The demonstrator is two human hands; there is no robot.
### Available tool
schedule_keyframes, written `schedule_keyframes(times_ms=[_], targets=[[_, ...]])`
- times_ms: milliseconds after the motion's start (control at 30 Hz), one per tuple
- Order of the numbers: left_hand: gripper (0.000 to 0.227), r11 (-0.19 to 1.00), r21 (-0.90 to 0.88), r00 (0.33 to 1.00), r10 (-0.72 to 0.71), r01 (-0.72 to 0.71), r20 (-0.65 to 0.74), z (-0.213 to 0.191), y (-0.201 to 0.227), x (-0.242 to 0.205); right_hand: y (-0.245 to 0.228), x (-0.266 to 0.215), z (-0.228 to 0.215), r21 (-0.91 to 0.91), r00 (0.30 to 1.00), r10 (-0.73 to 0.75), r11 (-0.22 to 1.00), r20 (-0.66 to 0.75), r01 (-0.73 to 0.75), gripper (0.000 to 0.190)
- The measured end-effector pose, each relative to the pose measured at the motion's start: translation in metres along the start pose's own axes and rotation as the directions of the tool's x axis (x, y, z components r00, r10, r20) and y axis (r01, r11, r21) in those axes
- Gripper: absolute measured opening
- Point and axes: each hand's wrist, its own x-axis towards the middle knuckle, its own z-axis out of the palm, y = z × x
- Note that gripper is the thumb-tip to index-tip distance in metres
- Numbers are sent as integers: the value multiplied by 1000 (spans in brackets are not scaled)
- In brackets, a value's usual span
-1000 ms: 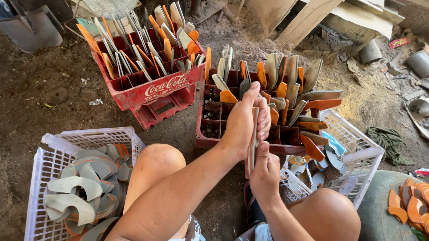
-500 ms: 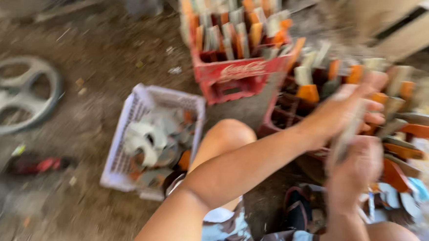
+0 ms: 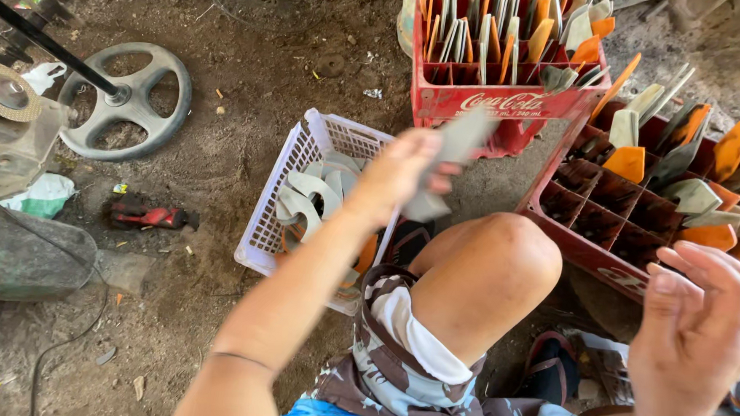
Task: The person sits on the ground and repeatedly picks up pairs of curved sandpaper pieces from a crate, rubs their edges together, and places them into a second crate. The person continues this process for multiple pieces throughout the clip.
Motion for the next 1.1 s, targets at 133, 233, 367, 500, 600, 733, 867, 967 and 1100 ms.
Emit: schedule_keyframes(times_ms=[133,233,367,500,600,733,867,967,1100], targets=[[30,728,608,883,6,318,-470,-158,-38,-25,13,-10,-6,3,996,88,996,8,-88,20],[36,436,870,857,332,231,-394,-225,-81,-44,21,-15,-5,-172,993,113,980,43,-105,20],[44,112,942,873,354,317,-336,-246,-137,-62,32,-18,3,-315,989,125,945,85,-92,19],[52,-38,945,910,284,325,-301,-229,-145,-77,36,-15,4,-335,987,136,937,90,-99,19],[56,-75,936,884,364,343,-295,-200,-110,-77,17,-3,10,-274,994,95,958,51,-78,16],[52,-52,988,795,601,145,-85,-117,-35,-34,-37,12,37,-292,964,-184,927,190,234,29],[36,45,780,493,797,-624,348,49,18,39,-65,-3,44,-180,889,-265,919,373,350,25],[28,132,591,439,798,-796,413,194,32,86,-62,-8,6,-184,904,-228,933,361,309,23],[15,302,696,637,716,-652,285,289,27,132,-63,-5,-3,-144,922,-206,954,329,265,21]])
